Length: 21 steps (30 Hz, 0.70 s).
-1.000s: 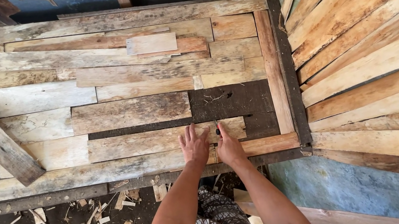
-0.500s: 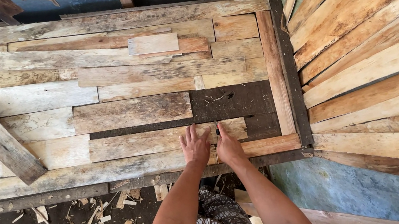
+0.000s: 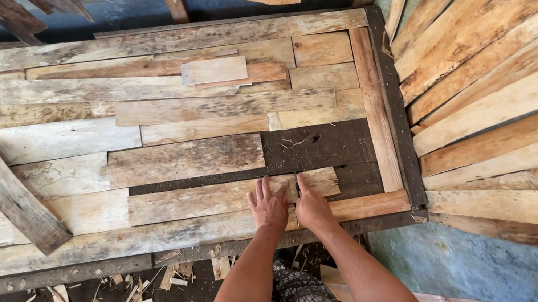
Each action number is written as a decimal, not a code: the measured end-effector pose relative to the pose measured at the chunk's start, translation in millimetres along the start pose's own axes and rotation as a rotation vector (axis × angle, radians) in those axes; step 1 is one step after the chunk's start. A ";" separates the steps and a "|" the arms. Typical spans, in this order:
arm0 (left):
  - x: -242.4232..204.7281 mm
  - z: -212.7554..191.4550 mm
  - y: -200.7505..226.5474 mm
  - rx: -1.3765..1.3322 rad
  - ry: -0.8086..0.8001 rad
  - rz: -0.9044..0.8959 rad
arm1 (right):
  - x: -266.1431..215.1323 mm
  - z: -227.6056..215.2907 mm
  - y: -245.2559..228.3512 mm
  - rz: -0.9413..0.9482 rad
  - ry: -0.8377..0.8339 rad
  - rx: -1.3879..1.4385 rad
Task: The person fits thin wooden strips into the gaps of a rectangular wood panel frame, pressing each strip into place by hand. They use a red utility knife to trim strips to size and reposition pieces to fill the open sections of the panel.
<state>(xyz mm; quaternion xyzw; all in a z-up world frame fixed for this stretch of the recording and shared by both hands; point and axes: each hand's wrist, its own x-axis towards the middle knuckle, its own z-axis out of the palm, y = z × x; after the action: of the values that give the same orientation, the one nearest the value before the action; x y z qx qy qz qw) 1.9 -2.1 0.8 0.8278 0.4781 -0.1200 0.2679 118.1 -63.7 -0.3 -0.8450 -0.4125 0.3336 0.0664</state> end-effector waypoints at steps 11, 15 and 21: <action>2.6 4.6 -3.7 -0.036 0.027 0.011 | -16.7 -1.2 -6.8 -0.048 0.104 0.077; -2.2 -8.4 0.4 -0.023 -0.024 -0.001 | -46.3 -43.3 -40.4 0.247 -0.183 0.130; 5.5 12.2 -5.4 0.074 -0.039 0.031 | -38.0 -19.3 -17.6 0.199 -0.147 0.037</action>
<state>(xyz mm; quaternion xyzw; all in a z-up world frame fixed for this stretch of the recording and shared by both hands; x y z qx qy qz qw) 0.9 -2.7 -13.6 0.8421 0.4551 -0.1494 0.2481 102.0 -77.3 40.7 -0.8537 -0.3242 0.4072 0.0181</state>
